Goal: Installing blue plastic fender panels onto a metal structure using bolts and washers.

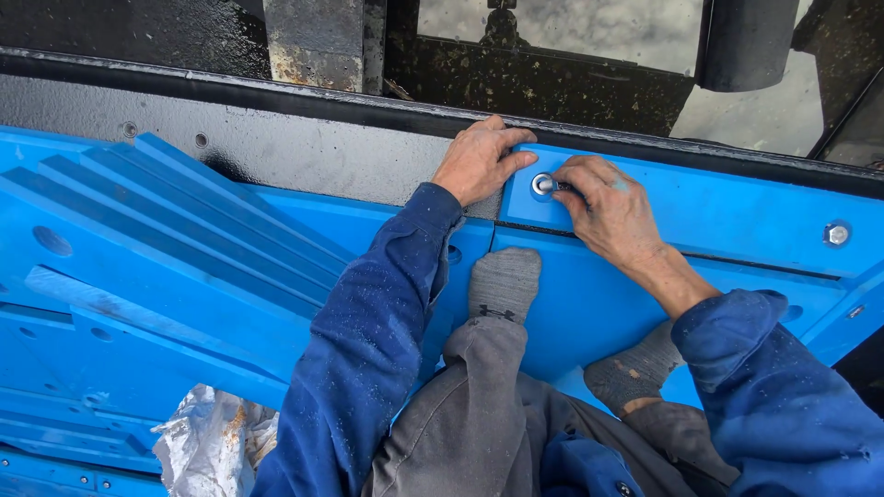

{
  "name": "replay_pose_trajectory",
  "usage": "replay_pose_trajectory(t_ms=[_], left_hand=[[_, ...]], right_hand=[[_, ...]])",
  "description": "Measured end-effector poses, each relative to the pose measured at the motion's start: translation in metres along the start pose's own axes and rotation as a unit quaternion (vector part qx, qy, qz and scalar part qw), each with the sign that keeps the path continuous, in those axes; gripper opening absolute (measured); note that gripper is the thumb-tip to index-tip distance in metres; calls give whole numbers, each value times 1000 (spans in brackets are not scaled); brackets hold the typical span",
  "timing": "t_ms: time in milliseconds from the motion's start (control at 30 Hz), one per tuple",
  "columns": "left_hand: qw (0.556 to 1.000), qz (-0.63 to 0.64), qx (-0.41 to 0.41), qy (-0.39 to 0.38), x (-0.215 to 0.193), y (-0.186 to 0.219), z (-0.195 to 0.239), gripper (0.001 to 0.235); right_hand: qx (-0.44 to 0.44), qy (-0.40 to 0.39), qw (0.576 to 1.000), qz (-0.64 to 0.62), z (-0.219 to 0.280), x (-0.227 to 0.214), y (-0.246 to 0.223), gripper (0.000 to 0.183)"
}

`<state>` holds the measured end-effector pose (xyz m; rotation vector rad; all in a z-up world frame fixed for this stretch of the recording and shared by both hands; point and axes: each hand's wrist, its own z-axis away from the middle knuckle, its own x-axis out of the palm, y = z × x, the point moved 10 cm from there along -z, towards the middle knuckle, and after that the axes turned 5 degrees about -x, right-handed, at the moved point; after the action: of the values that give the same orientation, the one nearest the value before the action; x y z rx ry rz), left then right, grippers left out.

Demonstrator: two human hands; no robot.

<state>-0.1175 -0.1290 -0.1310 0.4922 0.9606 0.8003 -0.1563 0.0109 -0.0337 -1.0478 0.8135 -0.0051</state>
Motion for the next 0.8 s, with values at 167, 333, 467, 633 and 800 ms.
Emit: replay_pose_trajectory(t_ms=[167,333,467,633,800], left_hand=[[1000,14,2,9,-1,-1,1,38],[999,30,-10,-5,2,-5,0,38],[998,39,-32,-26,6,-9,1,39],[997,50,-40,-39,12,-14,-1,41],[997,49,-46,-40,11,-16,-1,40]], right_hand=[[-45,-15,998,40,-2,3,-8,22],[-96,-75,986,116,3,15,-10,19],[-93,-87,986,109,-1,20,-11,17],[-99,-99,981,133,-4,30,-14,16],[-92,-110,983,113,-4,31,-12,19]])
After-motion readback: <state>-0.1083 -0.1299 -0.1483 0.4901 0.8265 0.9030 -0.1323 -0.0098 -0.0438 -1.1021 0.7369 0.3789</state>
